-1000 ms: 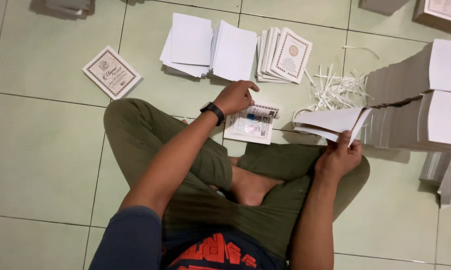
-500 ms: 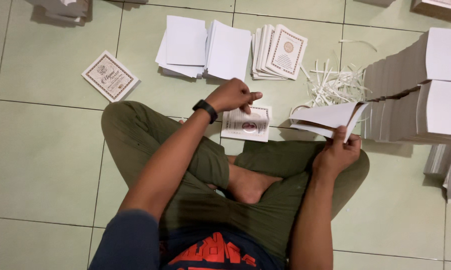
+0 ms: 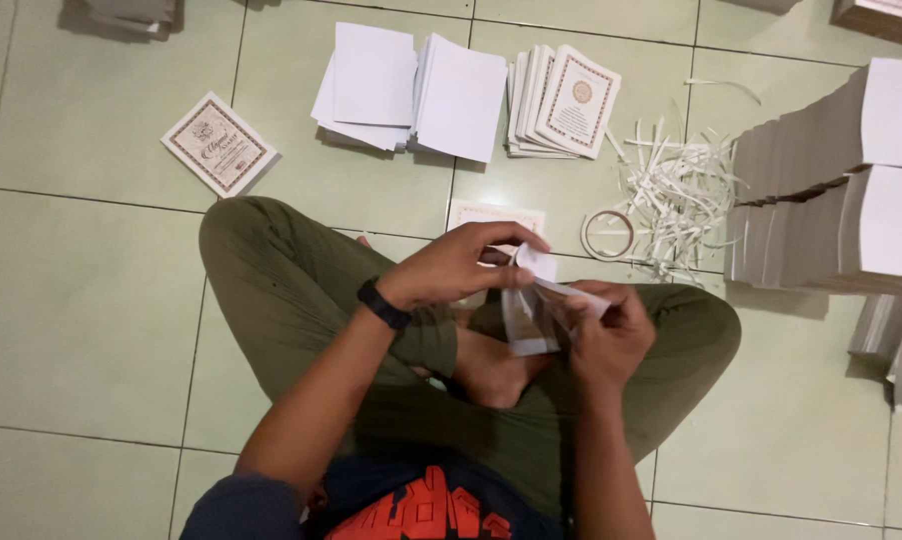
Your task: The person sits on the floor and assembles small booklets by hand. They place a printed cover sheet over a stack of white pages, fold the cover to enclose the pages, and then secure the spine with a roll of clear adhesive tape. The finished booklets are placed into a pile on the floor.
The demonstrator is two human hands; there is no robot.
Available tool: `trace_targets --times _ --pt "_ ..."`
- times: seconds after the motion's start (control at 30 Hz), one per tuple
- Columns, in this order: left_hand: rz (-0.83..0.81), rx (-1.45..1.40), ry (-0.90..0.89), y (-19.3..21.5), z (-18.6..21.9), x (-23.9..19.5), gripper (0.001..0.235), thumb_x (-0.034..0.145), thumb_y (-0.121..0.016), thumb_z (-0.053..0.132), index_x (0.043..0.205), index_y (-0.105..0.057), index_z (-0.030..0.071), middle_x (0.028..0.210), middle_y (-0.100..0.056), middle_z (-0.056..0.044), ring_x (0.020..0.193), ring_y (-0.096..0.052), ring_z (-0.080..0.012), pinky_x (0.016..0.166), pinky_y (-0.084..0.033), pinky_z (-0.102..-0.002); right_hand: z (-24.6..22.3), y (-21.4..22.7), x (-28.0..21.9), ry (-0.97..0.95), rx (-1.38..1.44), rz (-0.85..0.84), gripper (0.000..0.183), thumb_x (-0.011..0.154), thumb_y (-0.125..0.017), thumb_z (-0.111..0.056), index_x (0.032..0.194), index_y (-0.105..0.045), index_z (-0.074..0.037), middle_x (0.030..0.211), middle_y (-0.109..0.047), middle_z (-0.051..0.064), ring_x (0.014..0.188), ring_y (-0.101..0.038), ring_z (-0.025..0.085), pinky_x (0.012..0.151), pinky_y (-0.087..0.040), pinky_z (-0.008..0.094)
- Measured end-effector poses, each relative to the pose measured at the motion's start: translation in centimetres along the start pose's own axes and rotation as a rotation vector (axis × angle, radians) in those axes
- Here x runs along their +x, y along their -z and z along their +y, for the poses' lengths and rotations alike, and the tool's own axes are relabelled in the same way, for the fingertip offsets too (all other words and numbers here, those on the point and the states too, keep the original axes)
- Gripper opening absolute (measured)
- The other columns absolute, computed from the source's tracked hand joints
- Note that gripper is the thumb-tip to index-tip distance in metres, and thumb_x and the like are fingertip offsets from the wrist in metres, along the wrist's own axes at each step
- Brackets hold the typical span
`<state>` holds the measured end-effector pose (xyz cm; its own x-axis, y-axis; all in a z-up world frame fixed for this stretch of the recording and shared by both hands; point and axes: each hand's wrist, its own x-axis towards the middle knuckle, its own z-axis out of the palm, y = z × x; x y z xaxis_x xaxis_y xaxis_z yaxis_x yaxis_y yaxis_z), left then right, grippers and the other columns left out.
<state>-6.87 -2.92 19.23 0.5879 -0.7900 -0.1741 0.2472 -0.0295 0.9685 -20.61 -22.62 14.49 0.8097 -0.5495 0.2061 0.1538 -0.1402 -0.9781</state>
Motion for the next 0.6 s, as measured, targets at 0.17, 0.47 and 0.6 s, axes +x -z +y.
trace_targets --times 0.17,0.47,0.6 --pt "0.07 0.044 0.018 -0.1 1.0 -2.3 0.034 0.091 -0.072 0.012 0.124 -0.069 0.004 0.124 -0.069 -0.017 0.104 -0.066 -0.0195 0.092 -0.059 -0.038 -1.8 1.4 2.1 -0.112 0.023 -0.103 0.033 0.094 -0.081 -0.015 0.079 -0.055 -0.002 0.078 -0.07 0.018 0.062 -0.058 0.012 0.062 -0.049 0.029" --pt "0.399 0.0 -0.049 -1.0 1.7 -5.0 0.014 0.1 -0.069 0.024 0.105 -0.07 0.011 0.084 -0.07 0.003 0.079 -0.059 -0.0019 0.068 -0.051 -0.021 -12.4 2.4 5.0 0.156 -0.464 -0.332 0.054 0.084 -0.084 -0.01 0.132 -0.062 0.002 0.123 -0.069 0.021 0.117 -0.069 0.034 0.105 -0.053 0.043" --pt "0.513 -0.02 -0.102 -1.7 2.9 -6.0 0.019 0.103 -0.063 0.027 0.103 -0.07 0.01 0.092 -0.068 0.008 0.08 -0.057 -0.0004 0.069 -0.04 -0.019 -9.9 3.7 3.4 -0.119 -0.1 -0.222 0.067 0.086 -0.073 -0.014 0.145 -0.048 0.006 0.134 -0.062 0.02 0.123 -0.062 0.026 0.109 -0.055 0.038"
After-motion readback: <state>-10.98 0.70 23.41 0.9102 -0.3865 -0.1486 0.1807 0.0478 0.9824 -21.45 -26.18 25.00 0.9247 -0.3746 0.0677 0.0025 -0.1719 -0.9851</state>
